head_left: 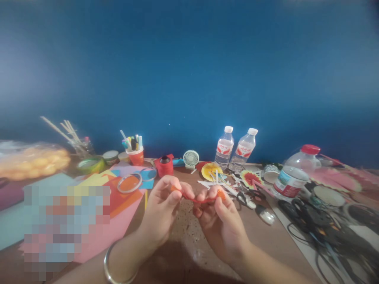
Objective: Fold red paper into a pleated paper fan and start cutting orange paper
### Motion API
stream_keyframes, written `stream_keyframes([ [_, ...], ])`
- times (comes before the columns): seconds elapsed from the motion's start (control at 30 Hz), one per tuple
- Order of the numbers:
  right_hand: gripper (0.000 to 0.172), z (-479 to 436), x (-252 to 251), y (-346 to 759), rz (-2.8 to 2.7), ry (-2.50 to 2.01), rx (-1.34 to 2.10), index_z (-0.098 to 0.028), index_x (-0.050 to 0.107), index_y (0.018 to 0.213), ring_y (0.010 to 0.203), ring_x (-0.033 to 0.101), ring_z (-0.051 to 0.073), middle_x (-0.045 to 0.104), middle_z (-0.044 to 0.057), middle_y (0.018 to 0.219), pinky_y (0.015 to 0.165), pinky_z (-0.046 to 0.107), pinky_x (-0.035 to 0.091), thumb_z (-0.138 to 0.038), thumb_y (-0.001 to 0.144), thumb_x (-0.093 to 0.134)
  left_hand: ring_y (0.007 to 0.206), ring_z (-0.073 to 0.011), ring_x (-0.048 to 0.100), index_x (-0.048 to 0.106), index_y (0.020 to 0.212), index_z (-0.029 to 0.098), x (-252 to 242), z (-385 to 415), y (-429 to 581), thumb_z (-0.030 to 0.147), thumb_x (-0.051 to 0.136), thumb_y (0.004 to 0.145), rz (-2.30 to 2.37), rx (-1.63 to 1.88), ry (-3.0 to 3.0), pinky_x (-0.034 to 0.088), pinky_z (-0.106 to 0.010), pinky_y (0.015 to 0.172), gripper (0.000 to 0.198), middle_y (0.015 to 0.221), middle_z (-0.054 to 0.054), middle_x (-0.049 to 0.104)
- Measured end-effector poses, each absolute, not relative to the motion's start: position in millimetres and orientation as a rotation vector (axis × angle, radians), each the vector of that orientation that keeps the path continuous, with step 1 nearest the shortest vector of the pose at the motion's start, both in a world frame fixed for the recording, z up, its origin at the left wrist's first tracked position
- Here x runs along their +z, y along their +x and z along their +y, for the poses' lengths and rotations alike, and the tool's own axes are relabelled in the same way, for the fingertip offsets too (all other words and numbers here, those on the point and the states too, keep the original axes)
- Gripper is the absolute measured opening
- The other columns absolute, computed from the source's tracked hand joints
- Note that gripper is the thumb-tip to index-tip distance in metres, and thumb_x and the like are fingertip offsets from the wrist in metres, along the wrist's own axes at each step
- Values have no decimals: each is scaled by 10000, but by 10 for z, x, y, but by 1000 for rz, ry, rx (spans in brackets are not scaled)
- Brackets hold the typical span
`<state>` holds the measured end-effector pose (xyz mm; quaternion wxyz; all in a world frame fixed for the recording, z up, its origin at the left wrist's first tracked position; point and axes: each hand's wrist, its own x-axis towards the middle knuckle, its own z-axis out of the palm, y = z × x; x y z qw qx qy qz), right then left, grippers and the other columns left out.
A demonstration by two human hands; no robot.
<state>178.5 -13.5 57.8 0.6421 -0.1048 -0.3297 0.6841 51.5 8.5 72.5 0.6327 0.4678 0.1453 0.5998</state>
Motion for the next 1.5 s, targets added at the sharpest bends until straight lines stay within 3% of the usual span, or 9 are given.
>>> stream_keyframes([
  [0.17, 144, -116, 542, 1780, -807, -263, 1578, -209, 560, 750, 649, 522, 108, 585, -12, 685, 615, 209, 408, -326, 745, 643, 675, -141, 543, 537, 748, 208, 724, 94, 517, 299, 638, 738, 333, 1341, 1089, 445, -242, 569, 137, 652, 11, 597],
  [0.33, 148, -77, 541, 1767, -833, -287, 1570, -198, 594, 791, 631, 518, 95, 588, -19, 628, 620, 195, 398, -320, 737, 658, 576, -140, 538, 523, 855, 209, 731, 102, 535, 319, 678, 696, 368, 1228, 1012, 421, -266, 550, 247, 624, 21, 577],
  [0.53, 236, -62, 538, 1769, -833, -283, 1559, -224, 580, 839, 634, 528, 107, 608, -27, 604, 664, 224, 399, -301, 667, 722, 607, -119, 536, 546, 734, 178, 751, 85, 537, 295, 695, 681, 396, 1187, 969, 426, -267, 615, 197, 661, 18, 568],
  [0.77, 116, -30, 523, 1811, -775, -467, 1421, -199, 625, 769, 618, 501, 84, 605, -7, 734, 554, 187, 389, -262, 699, 691, 705, -103, 543, 616, 774, 179, 759, 84, 519, 241, 674, 705, 736, 1291, 1096, 452, -233, 679, 110, 760, 11, 587],
  [1.03, 49, 14, 449, 1814, -979, -686, 1235, -202, 689, 744, 640, 529, 92, 630, -6, 704, 579, 193, 423, -240, 718, 672, 671, -105, 579, 615, 796, 175, 732, 101, 545, 235, 674, 699, 895, 1328, 1167, 482, -227, 645, 129, 746, 1, 633],
  [1.5, 44, -5, 499, 1817, -1011, -775, 1105, -194, 654, 744, 625, 598, 104, 657, -12, 682, 602, 208, 493, -199, 703, 670, 652, -92, 593, 614, 771, 167, 804, 69, 540, 194, 612, 740, 947, 1202, 1351, 475, -182, 630, 42, 695, 14, 650],
])
